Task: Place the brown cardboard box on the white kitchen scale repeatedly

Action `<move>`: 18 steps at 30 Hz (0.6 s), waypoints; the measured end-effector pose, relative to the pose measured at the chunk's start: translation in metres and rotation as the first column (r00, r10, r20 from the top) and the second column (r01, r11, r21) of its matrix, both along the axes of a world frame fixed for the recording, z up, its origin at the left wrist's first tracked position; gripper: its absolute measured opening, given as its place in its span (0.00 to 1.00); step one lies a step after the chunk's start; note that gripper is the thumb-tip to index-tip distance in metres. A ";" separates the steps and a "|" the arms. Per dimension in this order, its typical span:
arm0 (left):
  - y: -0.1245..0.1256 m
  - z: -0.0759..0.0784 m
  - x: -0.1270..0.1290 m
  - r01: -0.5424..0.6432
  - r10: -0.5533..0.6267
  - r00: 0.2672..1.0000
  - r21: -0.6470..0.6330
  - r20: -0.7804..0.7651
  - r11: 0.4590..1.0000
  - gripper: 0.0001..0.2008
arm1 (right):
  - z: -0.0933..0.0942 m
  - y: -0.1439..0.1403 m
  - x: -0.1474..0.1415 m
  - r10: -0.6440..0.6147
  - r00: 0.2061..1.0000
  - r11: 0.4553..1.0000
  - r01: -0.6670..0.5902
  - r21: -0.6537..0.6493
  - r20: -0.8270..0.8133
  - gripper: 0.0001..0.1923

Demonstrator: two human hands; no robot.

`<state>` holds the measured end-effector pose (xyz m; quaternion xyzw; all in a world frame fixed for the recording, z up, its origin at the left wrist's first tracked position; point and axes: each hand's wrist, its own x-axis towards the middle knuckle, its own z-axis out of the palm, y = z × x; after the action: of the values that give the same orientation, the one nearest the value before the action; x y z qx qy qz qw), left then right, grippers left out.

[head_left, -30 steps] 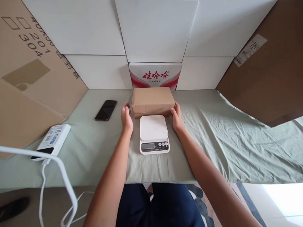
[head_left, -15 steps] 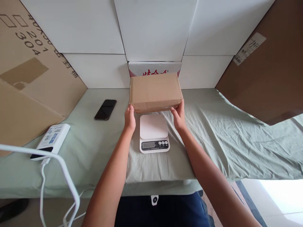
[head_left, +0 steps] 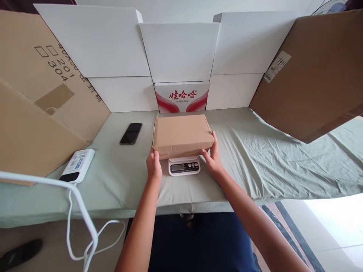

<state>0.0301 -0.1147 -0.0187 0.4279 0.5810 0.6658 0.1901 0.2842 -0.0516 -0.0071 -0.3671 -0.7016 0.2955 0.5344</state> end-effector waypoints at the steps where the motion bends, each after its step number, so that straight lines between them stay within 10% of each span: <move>1: 0.002 0.000 0.000 -0.006 0.006 1.000 0.000 0.007 1.000 0.34 | 0.001 0.001 -0.001 0.005 1.000 1.000 -0.005 -0.002 -0.008 0.48; 18: 0.004 0.006 0.004 0.089 -0.091 0.995 0.043 0.049 0.995 0.34 | 0.002 0.003 0.000 -0.013 0.999 1.000 0.013 -0.013 -0.042 0.48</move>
<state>0.0337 -0.1106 -0.0132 0.4405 0.5424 0.6788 0.2257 0.2843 -0.0489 -0.0048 -0.3687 -0.6859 0.3040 0.5487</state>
